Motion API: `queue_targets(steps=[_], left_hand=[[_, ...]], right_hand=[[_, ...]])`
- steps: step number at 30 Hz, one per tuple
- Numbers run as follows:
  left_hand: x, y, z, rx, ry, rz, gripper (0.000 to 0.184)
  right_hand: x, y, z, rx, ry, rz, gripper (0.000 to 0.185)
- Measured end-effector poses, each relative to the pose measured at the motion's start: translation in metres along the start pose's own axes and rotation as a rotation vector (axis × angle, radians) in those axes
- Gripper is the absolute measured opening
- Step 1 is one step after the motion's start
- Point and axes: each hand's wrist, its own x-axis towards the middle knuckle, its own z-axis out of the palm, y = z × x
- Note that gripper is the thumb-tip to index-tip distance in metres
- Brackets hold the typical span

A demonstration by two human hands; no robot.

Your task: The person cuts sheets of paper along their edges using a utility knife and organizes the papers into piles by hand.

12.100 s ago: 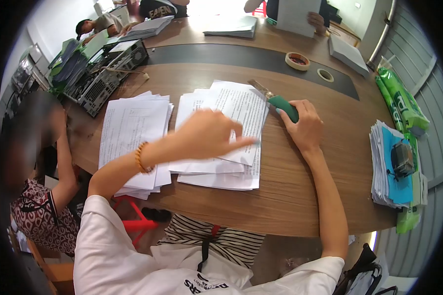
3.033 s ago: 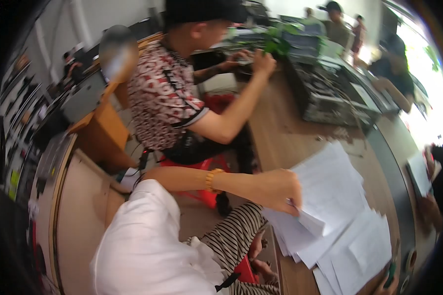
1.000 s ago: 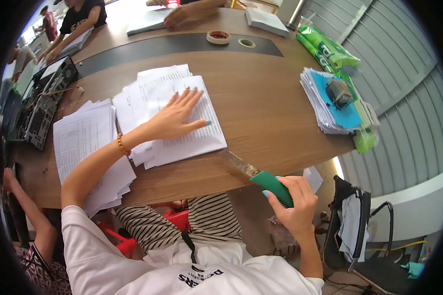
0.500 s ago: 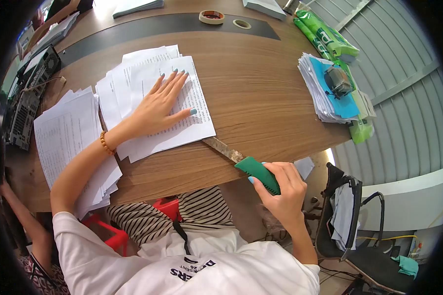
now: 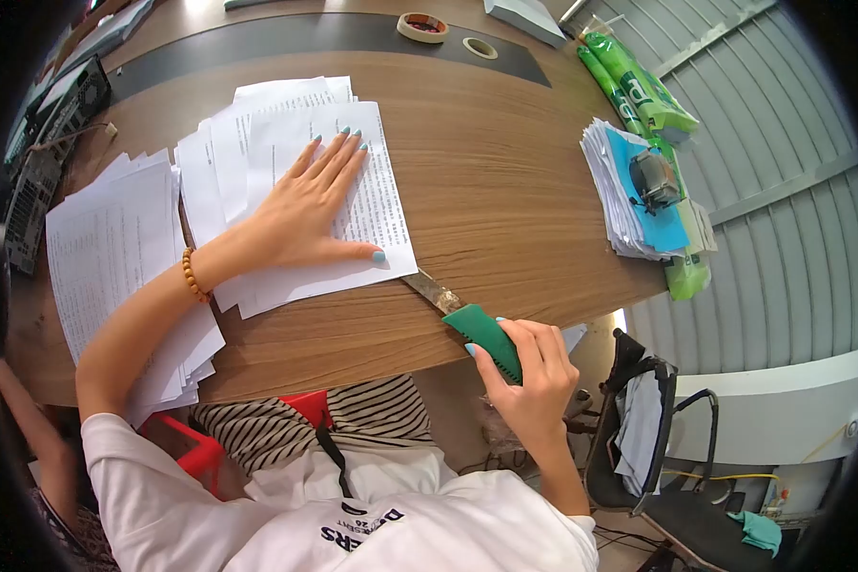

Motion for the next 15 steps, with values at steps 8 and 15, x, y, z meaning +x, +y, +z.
queue_targets(steps=[8,15], left_hand=[[0.0,0.005,-0.01,0.032,-0.151,-0.063,0.107],[-0.001,0.001,0.005,0.034,0.067,-0.008,0.115]], right_hand=[[0.016,-0.002,0.014,0.018,-0.01,0.041,0.026],[0.037,0.001,0.03,0.031,0.015,0.018,0.025]])
